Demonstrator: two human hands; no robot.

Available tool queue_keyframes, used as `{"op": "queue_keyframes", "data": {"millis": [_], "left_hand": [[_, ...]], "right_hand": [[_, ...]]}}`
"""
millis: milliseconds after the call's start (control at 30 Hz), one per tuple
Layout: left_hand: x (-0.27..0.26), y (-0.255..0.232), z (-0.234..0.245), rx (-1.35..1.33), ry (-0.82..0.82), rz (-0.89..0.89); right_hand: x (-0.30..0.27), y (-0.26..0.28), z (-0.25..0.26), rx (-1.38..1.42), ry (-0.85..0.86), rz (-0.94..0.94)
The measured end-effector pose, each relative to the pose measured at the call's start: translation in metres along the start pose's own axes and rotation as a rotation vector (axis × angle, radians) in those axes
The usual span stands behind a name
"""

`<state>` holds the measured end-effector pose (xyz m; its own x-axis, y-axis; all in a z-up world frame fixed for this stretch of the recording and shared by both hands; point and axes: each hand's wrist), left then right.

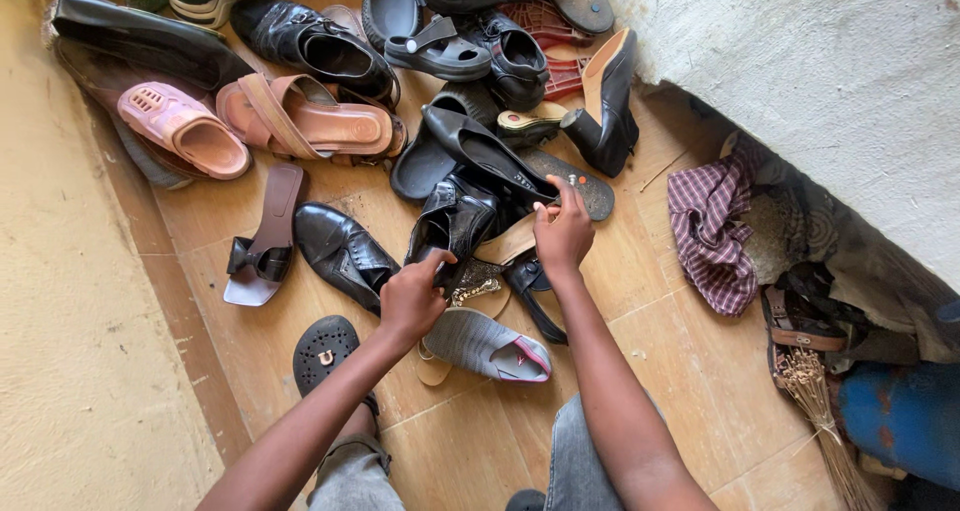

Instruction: The person sorts through a pile of footwear on the floor, picking up and pairing various shoes, sandals, and boots before placing some black shoes and boots into an organized row.

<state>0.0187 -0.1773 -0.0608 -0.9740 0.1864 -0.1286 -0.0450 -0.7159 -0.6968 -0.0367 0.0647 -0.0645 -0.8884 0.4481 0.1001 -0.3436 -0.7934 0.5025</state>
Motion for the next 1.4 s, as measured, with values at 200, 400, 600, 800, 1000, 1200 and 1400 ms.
{"op": "queue_keyframes", "data": {"millis": [200,400,600,800,1000,1200,1400], "left_hand": [[0.043,-0.009,0.065,-0.853,-0.030,0.144],[0.043,-0.019,0.118,-0.090,-0.156,-0.292],[0.029,0.069,0.088,0.213,-0.327,-0.212],[-0.013,0.155,0.041,0.562,-0.120,0.055],[-0.018,0.171,0.042,0.436,-0.308,0.008],[0.019,0.144,0.099,0.206,-0.767,-0.170],[0.072,0.106,0.154,-1.048,-1.102,-0.029]], "right_hand": [[-0.003,-0.046,-0.038,0.076,0.204,0.013],[-0.011,-0.047,-0.051,-0.345,0.541,0.107],[-0.098,0.026,-0.081,-0.121,0.644,0.436],[-0.165,0.068,-0.100,-0.318,0.678,0.807],[-0.134,0.073,-0.092,-0.178,0.684,0.631],[-0.050,0.086,-0.029,0.651,0.371,0.348],[0.017,0.083,0.056,1.283,-0.236,-0.111]]}}
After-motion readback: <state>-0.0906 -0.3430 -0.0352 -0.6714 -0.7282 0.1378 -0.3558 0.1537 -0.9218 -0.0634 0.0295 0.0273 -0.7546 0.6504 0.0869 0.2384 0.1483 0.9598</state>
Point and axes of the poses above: each hand's wrist, its own x-axis towards the middle knuckle, its own z-axis out of the back of the hand, y = z × x, and after that the axes turned 3 degrees about -y, right-handed
